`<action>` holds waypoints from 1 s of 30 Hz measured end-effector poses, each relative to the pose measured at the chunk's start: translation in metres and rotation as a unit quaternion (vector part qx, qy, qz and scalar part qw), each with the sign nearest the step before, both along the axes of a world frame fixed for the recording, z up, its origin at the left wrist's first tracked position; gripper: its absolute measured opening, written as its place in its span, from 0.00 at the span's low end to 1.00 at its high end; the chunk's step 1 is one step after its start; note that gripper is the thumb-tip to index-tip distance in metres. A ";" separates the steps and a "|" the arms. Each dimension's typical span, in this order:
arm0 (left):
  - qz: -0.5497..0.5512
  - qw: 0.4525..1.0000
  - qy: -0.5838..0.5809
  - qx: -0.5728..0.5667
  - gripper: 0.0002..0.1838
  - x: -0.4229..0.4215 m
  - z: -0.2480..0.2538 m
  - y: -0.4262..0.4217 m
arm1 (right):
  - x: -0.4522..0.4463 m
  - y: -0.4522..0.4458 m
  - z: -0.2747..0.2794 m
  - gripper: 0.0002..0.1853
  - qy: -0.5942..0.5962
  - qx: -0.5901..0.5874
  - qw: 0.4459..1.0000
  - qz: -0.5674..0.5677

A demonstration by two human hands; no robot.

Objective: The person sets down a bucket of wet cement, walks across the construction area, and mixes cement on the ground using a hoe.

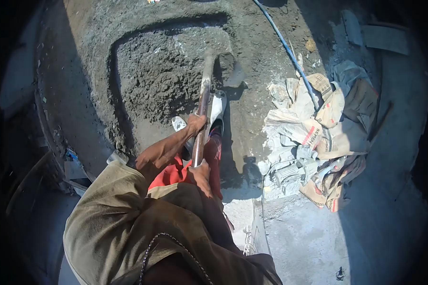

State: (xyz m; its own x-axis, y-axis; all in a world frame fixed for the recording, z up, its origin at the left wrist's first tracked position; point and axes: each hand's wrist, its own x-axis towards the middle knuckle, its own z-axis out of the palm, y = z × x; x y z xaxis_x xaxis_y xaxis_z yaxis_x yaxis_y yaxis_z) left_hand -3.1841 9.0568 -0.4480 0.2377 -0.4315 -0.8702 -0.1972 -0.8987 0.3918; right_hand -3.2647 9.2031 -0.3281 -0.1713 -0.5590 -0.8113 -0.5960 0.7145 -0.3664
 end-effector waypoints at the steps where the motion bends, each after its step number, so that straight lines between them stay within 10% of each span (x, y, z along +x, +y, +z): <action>1: 0.036 0.998 0.048 0.034 0.17 0.017 -0.006 0.026 | 0.005 0.025 -0.003 0.26 -0.004 0.017 1.000 0.022; 9: 0.366 0.920 0.008 -0.137 0.09 0.127 0.123 0.034 | 0.033 -0.036 0.041 0.22 -0.011 -0.066 0.965 0.253; 17: 0.574 0.679 0.116 -0.443 0.05 0.266 0.228 0.020 | 0.130 -0.148 0.023 0.24 -0.238 -0.191 0.850 0.429; 23: 0.601 0.713 0.011 -0.360 0.03 0.294 0.114 0.025 | 0.133 -0.184 -0.065 0.23 -0.300 -0.103 0.821 0.475; 30: 0.673 0.727 0.130 0.045 0.07 0.005 -0.177 -0.049 | -0.116 -0.258 -0.133 0.18 -0.016 0.141 0.884 0.446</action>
State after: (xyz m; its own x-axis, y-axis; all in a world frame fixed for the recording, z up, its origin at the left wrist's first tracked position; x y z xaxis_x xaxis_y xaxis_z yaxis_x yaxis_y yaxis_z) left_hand -3.1788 9.0075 -0.6248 0.2140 0.1006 -0.9716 0.9542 -0.2343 0.1859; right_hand -3.3810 8.9448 -0.4613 0.2608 -0.2348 -0.9364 -0.9607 0.0323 -0.2757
